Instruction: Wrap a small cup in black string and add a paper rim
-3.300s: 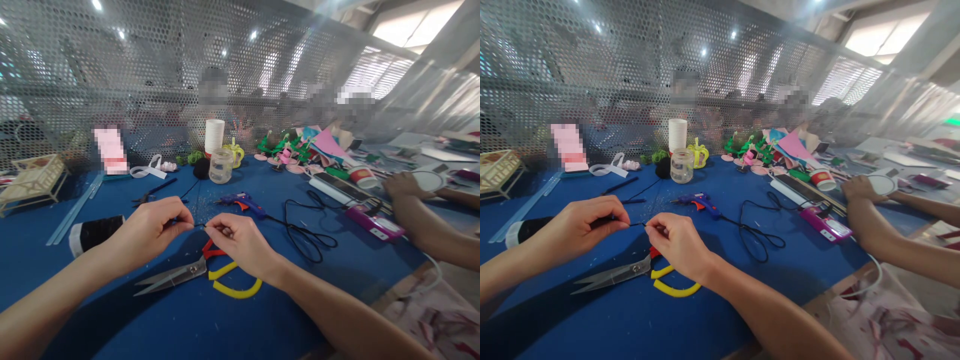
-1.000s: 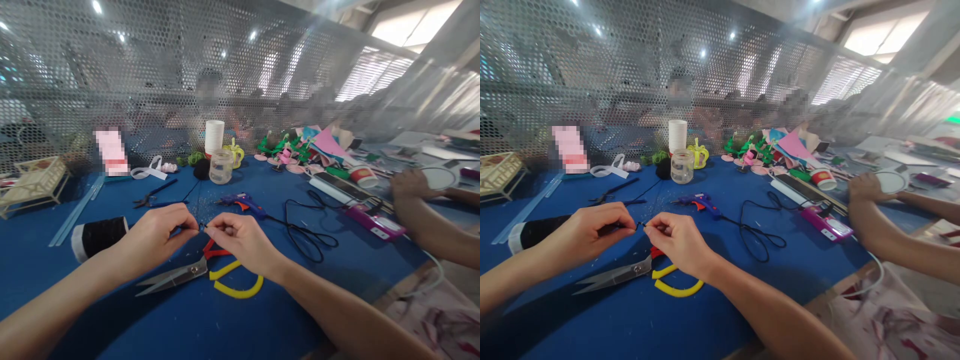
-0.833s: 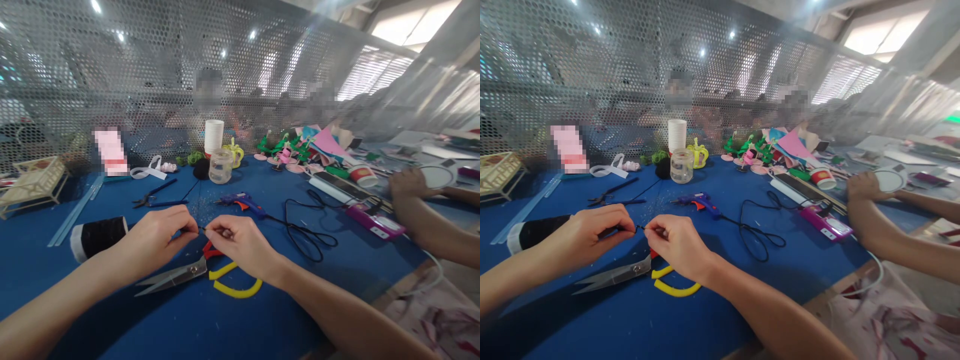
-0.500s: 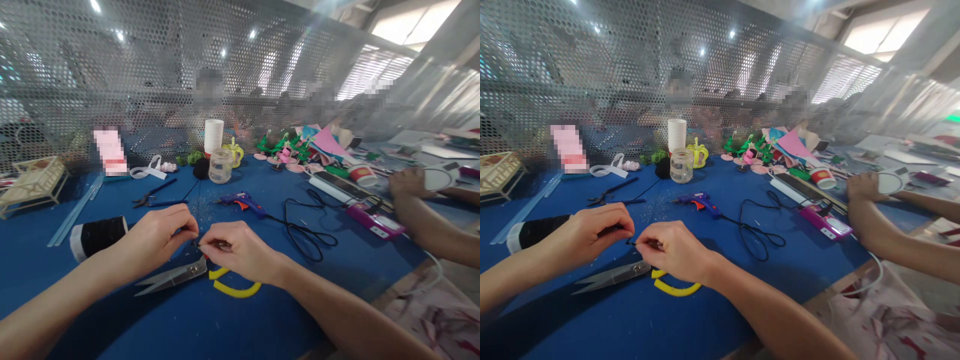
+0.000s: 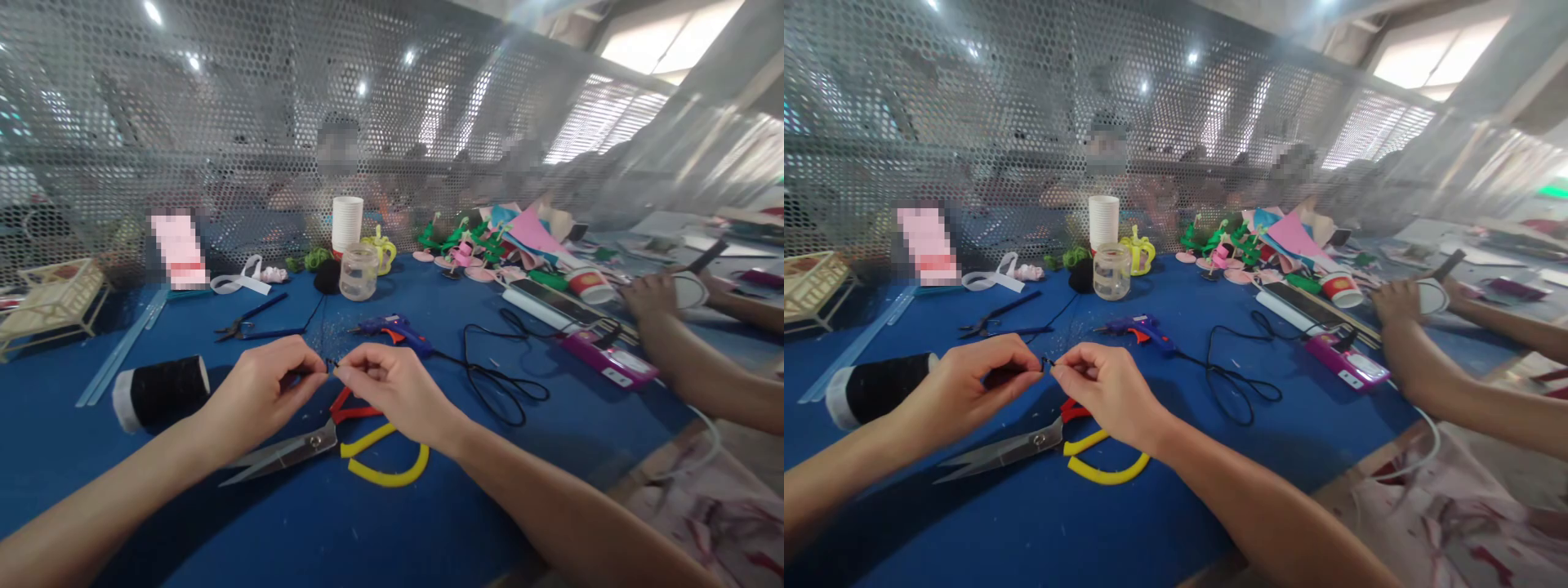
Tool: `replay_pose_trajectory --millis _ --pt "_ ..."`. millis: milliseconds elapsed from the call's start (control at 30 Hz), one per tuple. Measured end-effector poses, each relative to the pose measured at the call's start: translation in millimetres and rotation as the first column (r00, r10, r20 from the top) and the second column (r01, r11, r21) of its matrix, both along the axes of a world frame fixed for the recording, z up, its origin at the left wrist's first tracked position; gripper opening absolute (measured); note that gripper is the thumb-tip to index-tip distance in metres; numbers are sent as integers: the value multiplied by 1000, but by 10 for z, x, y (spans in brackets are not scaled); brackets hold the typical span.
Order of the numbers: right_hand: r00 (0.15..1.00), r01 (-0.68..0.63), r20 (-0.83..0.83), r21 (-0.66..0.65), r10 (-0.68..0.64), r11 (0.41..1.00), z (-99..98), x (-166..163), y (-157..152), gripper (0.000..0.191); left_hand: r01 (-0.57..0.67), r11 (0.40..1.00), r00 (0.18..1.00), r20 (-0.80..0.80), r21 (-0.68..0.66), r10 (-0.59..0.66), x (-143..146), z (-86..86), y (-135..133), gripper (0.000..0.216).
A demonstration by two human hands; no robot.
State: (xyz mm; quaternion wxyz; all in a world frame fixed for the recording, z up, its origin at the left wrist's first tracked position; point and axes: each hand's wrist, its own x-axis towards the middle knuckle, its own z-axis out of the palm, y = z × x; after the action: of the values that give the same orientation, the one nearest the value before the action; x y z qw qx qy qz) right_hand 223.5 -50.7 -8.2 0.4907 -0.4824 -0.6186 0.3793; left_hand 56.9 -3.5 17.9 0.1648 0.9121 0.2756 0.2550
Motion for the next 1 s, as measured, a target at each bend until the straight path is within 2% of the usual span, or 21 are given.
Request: replay_pose_trajectory --millis 200,333,467,567,667,767,867,1000 --pt "955 61 274 192 -113 980 -59 -9 -9 12 74 986 995 -79 147 -63 8 -40 -16 12" --pt "886 -53 453 311 -99 949 -64 -1 -16 15 102 979 989 -128 176 -80 -10 -27 -18 13" --pt "853 -193 522 304 6 933 -34 6 -28 16 82 986 990 -124 146 -64 -30 42 -4 15" --pt "886 -230 449 218 112 948 -1 7 -40 13 67 996 991 -123 50 -60 -34 99 20 16" --pt "952 -209 239 50 191 977 23 7 -42 10 39 997 994 -99 -70 -45 -28 127 42 15" --pt "981 -191 32 -71 194 979 33 12 -29 10 20 990 998 -61 -141 -29 -17 117 46 15" --pt "990 -137 -34 -65 135 989 31 20 -9 11 3 990 999 -43 -138 -9 -2 81 28 16" --pt "999 -30 16 -19 30 999 9 24 9 11 17 999 999 -35 -27 -18 16 22 -15 14"
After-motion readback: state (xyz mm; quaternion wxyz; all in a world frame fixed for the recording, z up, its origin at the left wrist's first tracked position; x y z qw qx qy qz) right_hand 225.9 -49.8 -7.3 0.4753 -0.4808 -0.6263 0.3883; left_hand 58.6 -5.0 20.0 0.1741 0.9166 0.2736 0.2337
